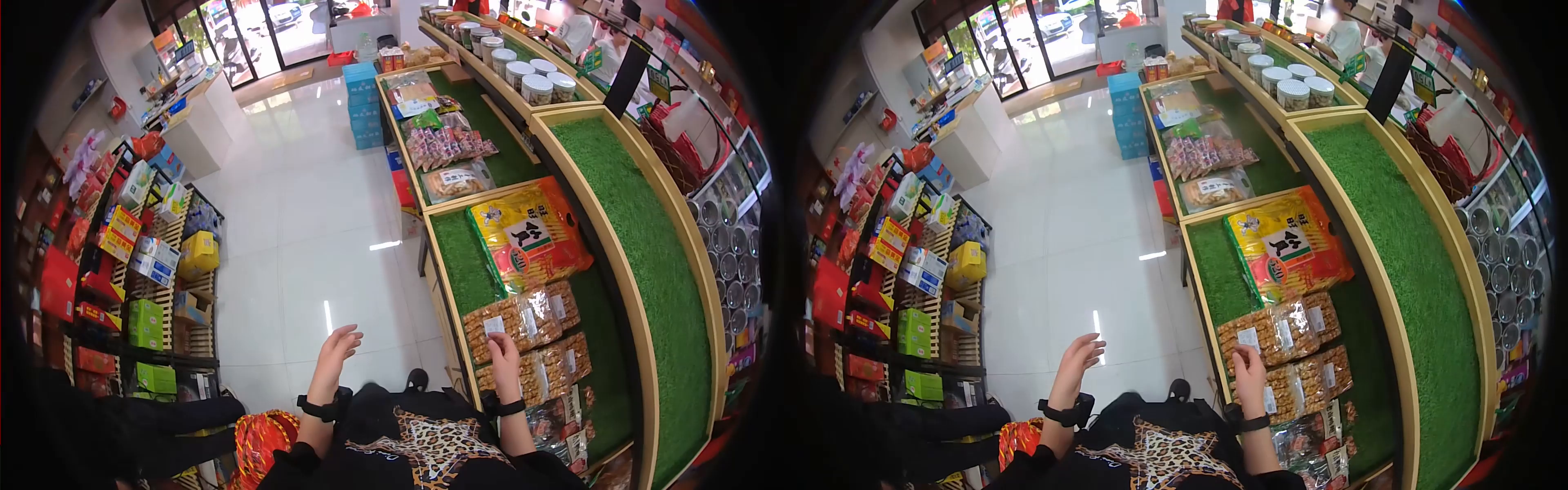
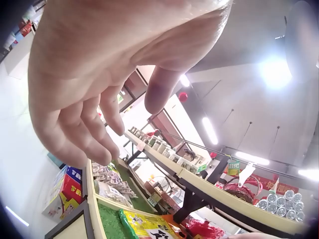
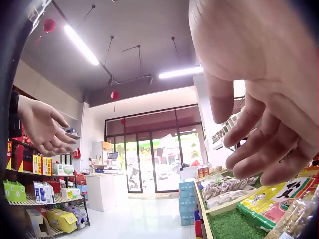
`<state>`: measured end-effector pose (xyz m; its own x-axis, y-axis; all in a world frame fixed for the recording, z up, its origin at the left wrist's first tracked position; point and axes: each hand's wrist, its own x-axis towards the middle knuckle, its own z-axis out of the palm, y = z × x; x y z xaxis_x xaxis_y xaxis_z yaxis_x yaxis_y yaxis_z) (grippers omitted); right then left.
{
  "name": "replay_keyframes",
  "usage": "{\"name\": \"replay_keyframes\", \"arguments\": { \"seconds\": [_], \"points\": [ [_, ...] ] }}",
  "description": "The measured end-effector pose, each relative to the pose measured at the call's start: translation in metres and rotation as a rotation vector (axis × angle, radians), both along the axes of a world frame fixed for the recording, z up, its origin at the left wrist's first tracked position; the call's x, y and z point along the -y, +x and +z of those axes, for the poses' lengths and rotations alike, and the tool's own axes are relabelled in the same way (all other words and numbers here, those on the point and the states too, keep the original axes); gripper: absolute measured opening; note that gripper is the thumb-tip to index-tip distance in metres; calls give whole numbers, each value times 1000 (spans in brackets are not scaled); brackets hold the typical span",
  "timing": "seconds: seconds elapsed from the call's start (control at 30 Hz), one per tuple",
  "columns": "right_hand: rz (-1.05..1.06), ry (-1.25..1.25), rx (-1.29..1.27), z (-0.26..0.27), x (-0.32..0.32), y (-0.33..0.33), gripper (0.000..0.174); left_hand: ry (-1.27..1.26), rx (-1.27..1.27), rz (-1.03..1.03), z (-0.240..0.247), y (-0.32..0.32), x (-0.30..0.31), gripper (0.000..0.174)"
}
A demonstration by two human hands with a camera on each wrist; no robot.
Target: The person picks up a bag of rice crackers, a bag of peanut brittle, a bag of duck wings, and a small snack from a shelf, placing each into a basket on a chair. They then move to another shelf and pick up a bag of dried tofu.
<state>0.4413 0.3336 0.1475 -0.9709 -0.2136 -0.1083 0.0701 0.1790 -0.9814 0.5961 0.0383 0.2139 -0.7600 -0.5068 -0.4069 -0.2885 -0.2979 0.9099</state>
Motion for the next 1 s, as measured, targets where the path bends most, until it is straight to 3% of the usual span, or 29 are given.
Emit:
{"name": "replay_keyframes", "arguments": {
  "seconds": [0.3, 0.73, 1.0],
  "points": [
    [-48, -12, 53, -18, 28, -35, 17, 60, 23, -76, -14, -68, 43, 38],
    [-355, -43, 38, -14, 138, -98, 16, -152, -50, -394, 21, -246, 183, 36],
    [-601, 72, 81, -25, 144, -84, 19, -40, -13, -628, 9, -323, 182, 34]
  ]
}}
